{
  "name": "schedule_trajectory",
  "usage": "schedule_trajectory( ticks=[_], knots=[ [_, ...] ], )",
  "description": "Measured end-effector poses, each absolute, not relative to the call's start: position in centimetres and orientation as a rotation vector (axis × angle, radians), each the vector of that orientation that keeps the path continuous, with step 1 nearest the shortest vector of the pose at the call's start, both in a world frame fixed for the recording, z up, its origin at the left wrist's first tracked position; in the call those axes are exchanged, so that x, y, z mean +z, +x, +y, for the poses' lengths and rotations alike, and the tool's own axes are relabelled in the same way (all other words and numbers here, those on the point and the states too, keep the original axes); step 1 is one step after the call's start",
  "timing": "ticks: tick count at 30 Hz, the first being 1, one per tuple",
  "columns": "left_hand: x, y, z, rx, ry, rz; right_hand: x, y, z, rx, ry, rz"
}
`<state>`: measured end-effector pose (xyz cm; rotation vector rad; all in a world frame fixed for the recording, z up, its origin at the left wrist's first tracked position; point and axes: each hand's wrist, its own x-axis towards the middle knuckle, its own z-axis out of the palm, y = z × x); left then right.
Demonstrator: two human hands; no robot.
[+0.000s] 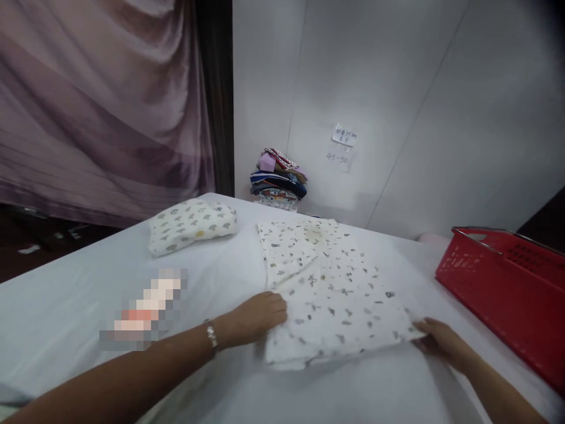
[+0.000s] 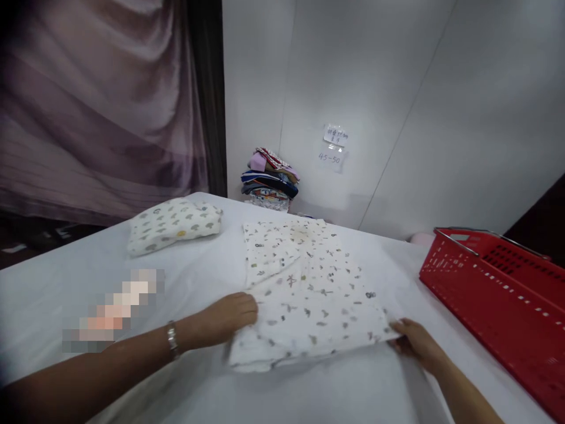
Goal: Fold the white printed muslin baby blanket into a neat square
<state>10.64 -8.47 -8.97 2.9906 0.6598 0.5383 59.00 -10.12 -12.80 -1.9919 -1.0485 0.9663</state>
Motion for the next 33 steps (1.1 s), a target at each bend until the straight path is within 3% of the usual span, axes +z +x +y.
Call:
schedule_trajectory(
  ticks=[2,4,8,13,17,22,26,33],
  knots=[
    [-9.2,7.6,-9.9,0.468,2.934,0.672,-13.7,56.9,-13.9,1.225,-1.888,-0.967],
    [-10.0,5.7,-11.3,0.419,2.881,0.694,-14.4,55.5,-16.5,1.269,-1.904,-0.930],
    [-12.3,4.6,-13.2,0.524,2.806,0.860,-15.5,56.0,-17.8,1.000,-2.162,-1.026],
    [-14.3,4.6,-15.4,0.666,2.712,1.105,-16.1,58.6,-15.4,0.487,-2.367,-1.633],
    [-15.1,5.2,-17.8,0.911,2.363,1.487,-14.6,54.2,-14.5,0.139,-2.006,-2.021],
    [-15.2,6.7,-20.3,1.087,1.592,1.625,-12.5,41.0,-16.0,0.504,-1.426,-2.339],
    [-14.7,7.8,-21.3,1.168,1.012,1.433,-12.0,32.8,-17.1,0.511,-0.998,-2.492],
    [-13.2,8.3,-22.2,1.151,0.741,1.243,-13.0,26.6,-17.2,0.521,-0.830,-2.571]
  ],
)
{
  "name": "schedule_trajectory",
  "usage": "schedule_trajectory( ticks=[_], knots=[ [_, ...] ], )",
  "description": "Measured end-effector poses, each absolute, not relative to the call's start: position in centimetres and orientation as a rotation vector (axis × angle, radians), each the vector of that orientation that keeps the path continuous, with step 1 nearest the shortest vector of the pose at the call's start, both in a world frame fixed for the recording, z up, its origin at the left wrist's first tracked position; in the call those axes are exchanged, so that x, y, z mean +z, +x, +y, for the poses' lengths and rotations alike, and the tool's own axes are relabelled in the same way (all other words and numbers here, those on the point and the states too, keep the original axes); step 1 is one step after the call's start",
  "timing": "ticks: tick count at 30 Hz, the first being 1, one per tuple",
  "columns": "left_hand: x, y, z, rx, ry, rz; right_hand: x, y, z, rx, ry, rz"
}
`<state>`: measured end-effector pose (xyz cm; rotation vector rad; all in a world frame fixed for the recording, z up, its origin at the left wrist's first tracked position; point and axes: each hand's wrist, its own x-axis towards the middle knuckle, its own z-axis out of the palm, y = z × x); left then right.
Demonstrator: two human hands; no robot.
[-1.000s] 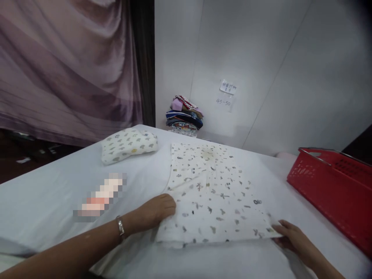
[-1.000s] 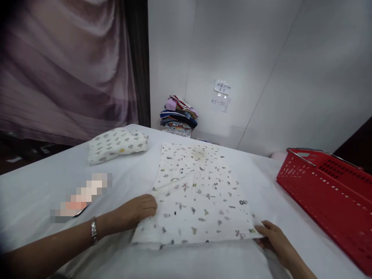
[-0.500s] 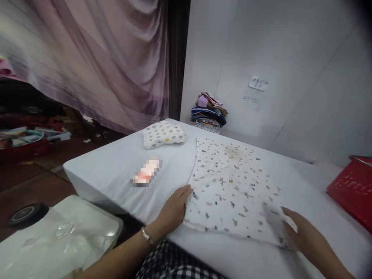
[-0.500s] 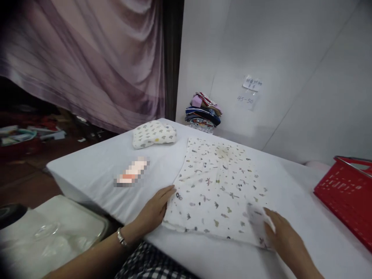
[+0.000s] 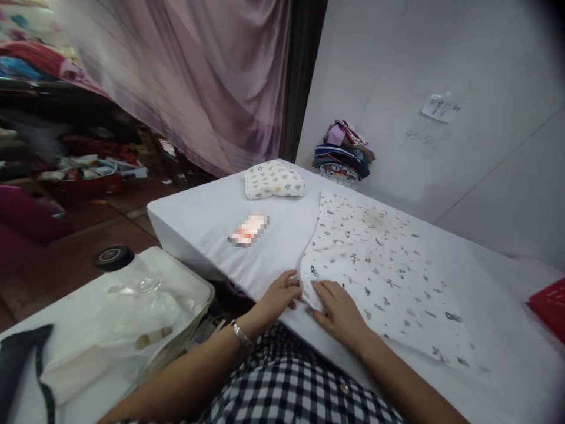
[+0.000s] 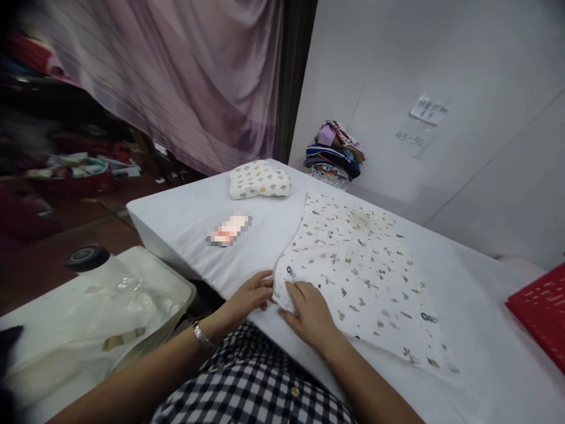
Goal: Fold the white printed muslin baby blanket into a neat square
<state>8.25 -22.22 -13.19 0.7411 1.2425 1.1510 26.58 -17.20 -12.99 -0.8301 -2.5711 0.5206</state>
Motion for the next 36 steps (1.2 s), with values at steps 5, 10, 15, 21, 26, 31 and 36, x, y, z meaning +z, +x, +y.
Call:
schedule_trajectory(
  ticks=[5,10,15,21,26,31,36],
  knots=[
    [-12.6,8.4,-22.4,1.111,0.668,1.176,-13.5,26.6,-16.7,1.047,-0.990,-2.141],
    [-12.4,8.8,-22.3,1.134,0.480,1.090,-13.5,27.0,-17.2,1.370,-1.109,-1.643],
    [-12.8,9.3,-22.8,1.149,0.448,0.881,-13.2,26.3,-18.4,1.151,-1.018,-1.982],
    [-12.7,9.3,-23.4,1.166,0.406,0.878,-12.2,25.9,-18.4,1.107,-0.908,-2.159],
    [-12.6,9.2,-23.6,1.143,0.354,0.853,-12.4,26.5,-17.8,1.162,-1.022,-1.960],
    [-12.6,9.3,-23.7,1.153,0.331,0.877,-13.4,26.7,-18.0,1.253,-1.088,-1.891],
    [-12.6,9.6,-23.6,1.158,0.394,0.918,-13.4,26.1,-18.2,1.199,-0.948,-2.016]
  ],
)
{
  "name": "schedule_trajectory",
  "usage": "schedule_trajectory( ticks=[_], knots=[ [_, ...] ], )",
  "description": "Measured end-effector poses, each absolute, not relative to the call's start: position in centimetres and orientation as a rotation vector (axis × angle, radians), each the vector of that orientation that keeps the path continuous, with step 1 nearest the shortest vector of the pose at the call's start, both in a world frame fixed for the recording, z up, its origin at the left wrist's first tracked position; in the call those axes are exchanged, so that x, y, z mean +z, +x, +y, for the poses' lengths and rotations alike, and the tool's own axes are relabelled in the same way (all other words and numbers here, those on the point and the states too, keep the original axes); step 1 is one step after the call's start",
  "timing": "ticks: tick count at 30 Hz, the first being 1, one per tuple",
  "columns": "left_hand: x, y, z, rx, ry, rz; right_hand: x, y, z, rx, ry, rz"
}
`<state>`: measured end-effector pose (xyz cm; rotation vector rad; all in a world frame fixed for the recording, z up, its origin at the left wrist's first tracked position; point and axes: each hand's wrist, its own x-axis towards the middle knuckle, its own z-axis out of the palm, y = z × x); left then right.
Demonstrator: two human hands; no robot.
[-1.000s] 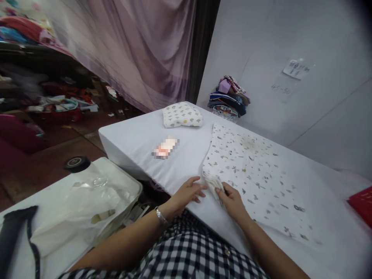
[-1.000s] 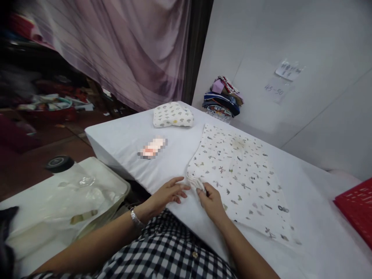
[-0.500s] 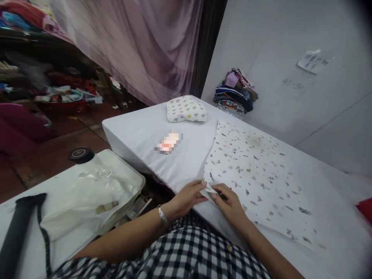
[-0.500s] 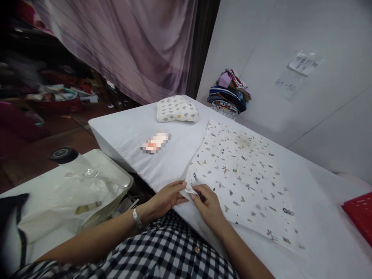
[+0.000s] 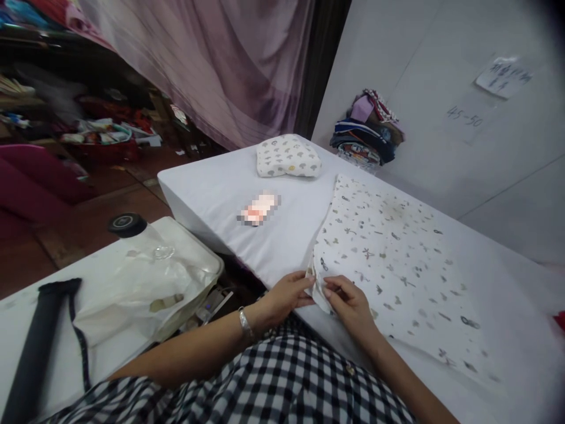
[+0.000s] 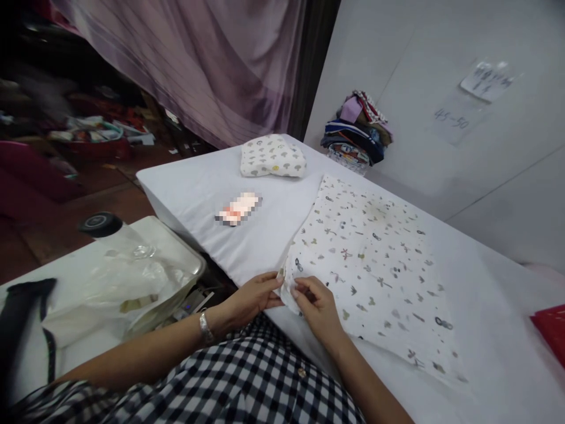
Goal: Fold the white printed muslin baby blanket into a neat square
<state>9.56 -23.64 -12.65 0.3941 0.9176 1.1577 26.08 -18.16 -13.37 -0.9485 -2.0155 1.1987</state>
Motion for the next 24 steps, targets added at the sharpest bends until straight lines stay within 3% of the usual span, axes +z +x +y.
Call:
schedule_trajectory(
  ticks=[20,24],
  knots=[
    [-12.59,9.93,-23.93,1.137,0.645,0.964,-13.50,25.72,-18.44,0.939,-0.809,-2.260],
    [-12.65,9.95,-23.98,1.128,0.661,0.939,-13.09,25.76,-18.48,1.008,-0.819,-2.156]
  ],
)
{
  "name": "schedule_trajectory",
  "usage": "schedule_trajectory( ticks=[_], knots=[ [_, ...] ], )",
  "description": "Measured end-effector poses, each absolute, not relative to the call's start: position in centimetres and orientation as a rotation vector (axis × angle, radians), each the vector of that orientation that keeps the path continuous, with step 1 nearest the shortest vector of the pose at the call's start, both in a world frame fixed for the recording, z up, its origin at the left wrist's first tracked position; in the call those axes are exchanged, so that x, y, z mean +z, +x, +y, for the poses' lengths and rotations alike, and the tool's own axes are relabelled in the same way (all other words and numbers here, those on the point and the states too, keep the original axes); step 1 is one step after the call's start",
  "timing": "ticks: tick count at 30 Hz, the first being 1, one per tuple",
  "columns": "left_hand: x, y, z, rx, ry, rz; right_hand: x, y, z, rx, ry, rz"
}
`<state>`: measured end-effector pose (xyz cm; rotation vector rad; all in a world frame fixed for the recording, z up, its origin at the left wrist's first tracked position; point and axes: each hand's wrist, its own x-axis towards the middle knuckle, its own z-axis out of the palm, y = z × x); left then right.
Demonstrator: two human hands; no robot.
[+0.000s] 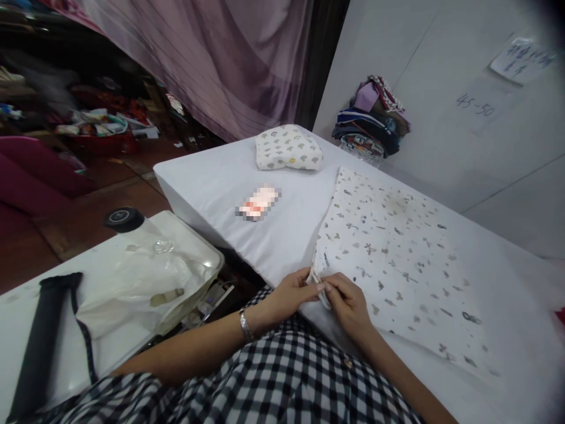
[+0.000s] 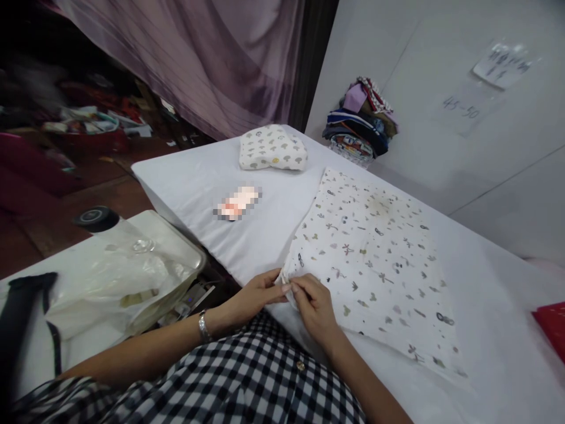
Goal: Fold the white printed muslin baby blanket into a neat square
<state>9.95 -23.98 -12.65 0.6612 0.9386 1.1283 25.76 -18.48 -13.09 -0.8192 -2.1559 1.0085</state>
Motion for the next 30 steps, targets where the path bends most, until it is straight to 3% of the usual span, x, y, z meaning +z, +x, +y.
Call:
schedule_trajectory(
  ticks=[20,26,30],
  knots=[
    [-13.1,9.8,-24.3,1.129,0.500,0.913,-12.8,26.1,-18.7,1.023,-0.891,-1.950],
    [-13.2,9.7,-24.4,1.116,0.443,0.942,-11.3,27.8,-18.7,0.659,-0.794,-1.912],
    [-12.9,9.8,-24.4,1.125,0.473,0.936,-10.5,27.3,-18.5,0.418,-0.697,-2.271]
  ],
)
